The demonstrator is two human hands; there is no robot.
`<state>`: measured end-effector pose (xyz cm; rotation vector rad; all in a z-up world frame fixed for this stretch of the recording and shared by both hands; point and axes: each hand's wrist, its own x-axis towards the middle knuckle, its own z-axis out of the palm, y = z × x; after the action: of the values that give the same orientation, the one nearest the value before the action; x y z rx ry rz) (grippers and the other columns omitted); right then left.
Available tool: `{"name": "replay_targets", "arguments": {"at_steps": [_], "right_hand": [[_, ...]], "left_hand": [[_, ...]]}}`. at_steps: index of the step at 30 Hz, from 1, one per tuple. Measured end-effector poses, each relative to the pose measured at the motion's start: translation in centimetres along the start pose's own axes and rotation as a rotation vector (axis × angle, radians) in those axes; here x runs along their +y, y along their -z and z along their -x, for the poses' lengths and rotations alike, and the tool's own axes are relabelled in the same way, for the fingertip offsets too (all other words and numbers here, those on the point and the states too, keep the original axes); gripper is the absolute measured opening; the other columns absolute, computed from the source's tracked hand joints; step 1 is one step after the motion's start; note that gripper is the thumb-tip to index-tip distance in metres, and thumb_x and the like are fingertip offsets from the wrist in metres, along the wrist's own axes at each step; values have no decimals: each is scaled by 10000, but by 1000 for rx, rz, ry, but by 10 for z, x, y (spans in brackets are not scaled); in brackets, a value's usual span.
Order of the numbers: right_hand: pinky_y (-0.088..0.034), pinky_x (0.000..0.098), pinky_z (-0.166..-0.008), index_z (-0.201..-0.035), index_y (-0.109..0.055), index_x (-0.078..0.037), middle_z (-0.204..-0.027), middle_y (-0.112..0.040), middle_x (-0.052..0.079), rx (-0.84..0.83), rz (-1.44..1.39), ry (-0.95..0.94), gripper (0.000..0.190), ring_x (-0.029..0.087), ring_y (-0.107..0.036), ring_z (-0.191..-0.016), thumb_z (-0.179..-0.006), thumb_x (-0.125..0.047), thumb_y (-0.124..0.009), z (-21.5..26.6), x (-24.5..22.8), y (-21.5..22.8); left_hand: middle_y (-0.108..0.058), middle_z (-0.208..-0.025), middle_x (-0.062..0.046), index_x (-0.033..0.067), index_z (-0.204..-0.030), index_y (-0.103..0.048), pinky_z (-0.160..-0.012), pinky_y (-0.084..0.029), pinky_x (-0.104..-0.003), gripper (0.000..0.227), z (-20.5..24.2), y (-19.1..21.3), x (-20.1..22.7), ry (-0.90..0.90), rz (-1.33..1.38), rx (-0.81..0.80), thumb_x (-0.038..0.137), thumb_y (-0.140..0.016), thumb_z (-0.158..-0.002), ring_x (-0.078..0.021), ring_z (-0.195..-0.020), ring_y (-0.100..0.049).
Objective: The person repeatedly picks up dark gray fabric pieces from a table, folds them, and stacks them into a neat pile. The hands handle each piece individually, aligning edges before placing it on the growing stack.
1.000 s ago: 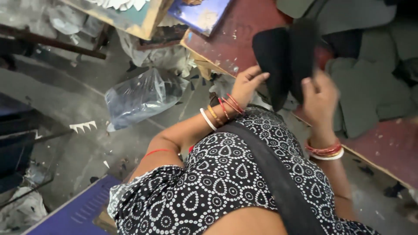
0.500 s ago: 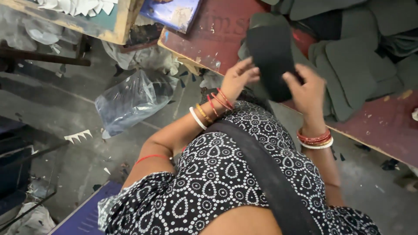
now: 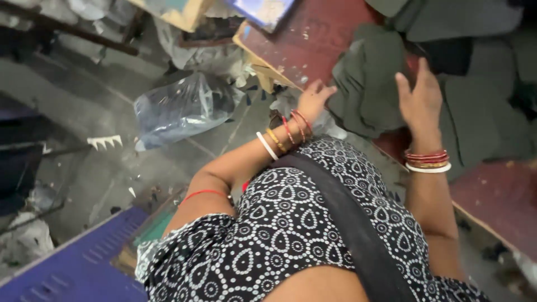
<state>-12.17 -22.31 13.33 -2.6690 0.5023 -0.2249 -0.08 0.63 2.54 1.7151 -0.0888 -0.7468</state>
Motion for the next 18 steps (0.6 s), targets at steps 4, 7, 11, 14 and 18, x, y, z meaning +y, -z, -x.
{"name": "replay_targets", "arguments": {"at_steps": [4, 7, 11, 14, 18], "right_hand": [[-375, 540, -1110, -1611, -306, 85, -1488, -454, 399, -171, -51, -124, 788, 546, -456, -1338, -1103, -467, -549, -21, 9, -18], [-353, 543, -1160, -1601, -294, 76, -1545, -441, 376, -206, -20, -88, 792, 527, -460, -1387, -1098, -480, -547, -6, 35, -42], [-411, 501, -1046, -1633, -306, 82, -1489, -485, 357, -199, -230, -145, 799, 496, -504, -1317, -1111, -431, -628, -2, 30, -37], [-387, 600, -742, -1655, -479, -49, -1351, -565, 387, -221, -733, -611, 714, 626, -420, -1085, -1054, -379, -680, -6, 37, -46], [-526, 280, -809, -1407, -586, 40, -1216, -708, 72, -242, -1075, -593, 509, 160, -663, -967, -1043, -295, -709, -9, 32, -49]], "left_hand": [[-713, -1179, -120, 211, -1345, -742, -963, -537, -370, 401, -88, -60, -164, -703, -573, -40, 275, -521, -1016, -281, -1106, -667], [-716, -1195, -233, -49, -1221, -693, -968, -527, -393, 735, -31, -39, -29, 20, -52, -12, 581, -729, -844, -316, -1130, -678], [-783, -1143, -244, -94, -1168, -745, -943, -541, -367, 882, -16, -17, 28, 108, -53, -171, 673, -708, -734, -302, -1056, -740], [-797, -1092, -221, -98, -1114, -755, -856, -583, -371, 955, -18, -14, 48, 202, -17, -188, 698, -761, -586, -294, -971, -773], [-768, -1122, -201, -105, -1154, -713, -843, -608, -392, 981, -19, -26, 63, 289, -31, -318, 642, -854, -534, -301, -984, -761]]}}
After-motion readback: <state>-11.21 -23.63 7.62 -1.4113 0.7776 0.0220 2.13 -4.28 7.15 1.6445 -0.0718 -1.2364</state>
